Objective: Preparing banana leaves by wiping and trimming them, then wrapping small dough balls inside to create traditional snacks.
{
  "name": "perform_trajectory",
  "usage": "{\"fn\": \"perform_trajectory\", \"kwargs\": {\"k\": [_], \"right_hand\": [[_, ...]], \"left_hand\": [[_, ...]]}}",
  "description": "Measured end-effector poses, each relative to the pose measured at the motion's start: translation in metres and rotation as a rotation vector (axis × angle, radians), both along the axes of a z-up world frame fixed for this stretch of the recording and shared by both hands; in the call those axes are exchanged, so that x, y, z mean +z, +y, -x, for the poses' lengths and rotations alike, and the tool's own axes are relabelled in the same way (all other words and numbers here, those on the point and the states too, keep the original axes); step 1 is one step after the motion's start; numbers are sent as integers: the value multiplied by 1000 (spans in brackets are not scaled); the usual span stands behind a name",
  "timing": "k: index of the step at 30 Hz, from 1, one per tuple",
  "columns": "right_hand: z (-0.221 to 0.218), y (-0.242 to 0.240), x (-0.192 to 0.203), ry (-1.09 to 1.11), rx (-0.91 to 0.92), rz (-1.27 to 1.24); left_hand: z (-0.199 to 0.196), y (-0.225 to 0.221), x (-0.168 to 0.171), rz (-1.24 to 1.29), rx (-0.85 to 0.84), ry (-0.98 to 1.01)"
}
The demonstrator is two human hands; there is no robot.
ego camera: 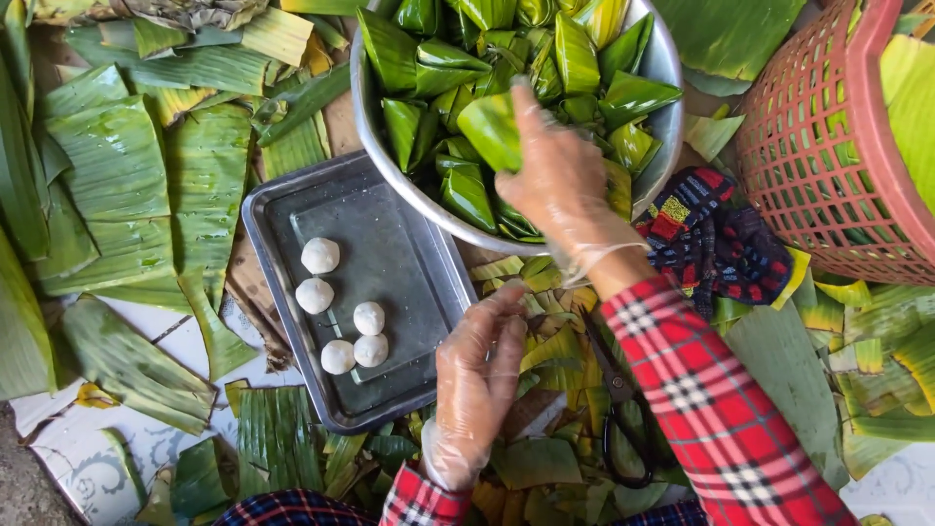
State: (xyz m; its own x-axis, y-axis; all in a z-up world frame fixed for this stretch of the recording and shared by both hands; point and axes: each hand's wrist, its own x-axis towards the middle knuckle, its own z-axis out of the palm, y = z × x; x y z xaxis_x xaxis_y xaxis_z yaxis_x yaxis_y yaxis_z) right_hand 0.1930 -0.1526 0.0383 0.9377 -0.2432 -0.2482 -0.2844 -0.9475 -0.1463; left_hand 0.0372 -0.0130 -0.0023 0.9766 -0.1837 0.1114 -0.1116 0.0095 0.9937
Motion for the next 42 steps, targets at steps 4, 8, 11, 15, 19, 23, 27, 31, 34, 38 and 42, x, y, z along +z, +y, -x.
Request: {"fn": "perform_trajectory", "kwargs": {"k": [4,8,11,15,19,23,27,31,34,38,42], "right_hand": [[37,-13,17,-547,70,-285],[115,1,-3,-713,236,-112],[175,23,-26,-630,345,-53],[226,22,-18,-694,309,-568],[251,16,-22,-857,88,-797],[268,11,-33,-853,-48,-885],[269,11,-34,-889,27,-846],[259,6,-33,-883,-139,-923],[246,6,-37,-770,-149,-1057],[240,11,-31,-844,-68,-804],[248,-2,-30,-800,362,-620]], "left_hand": [[2,2,9,335,16,404],[0,-3,34,413,-47,537],[8,-12,18,705,-6,760],[33,-12,-14,1644,-38,875],[40,-21,13,1165,-205,784],[53,-25,17,862,-24,817],[48,-24,35,689,69,894],[46,-26,27,606,160,1028],[56,-25,14,546,67,843],[57,-23,-2,364,59,714],[49,-11,-1,516,-83,481]]}}
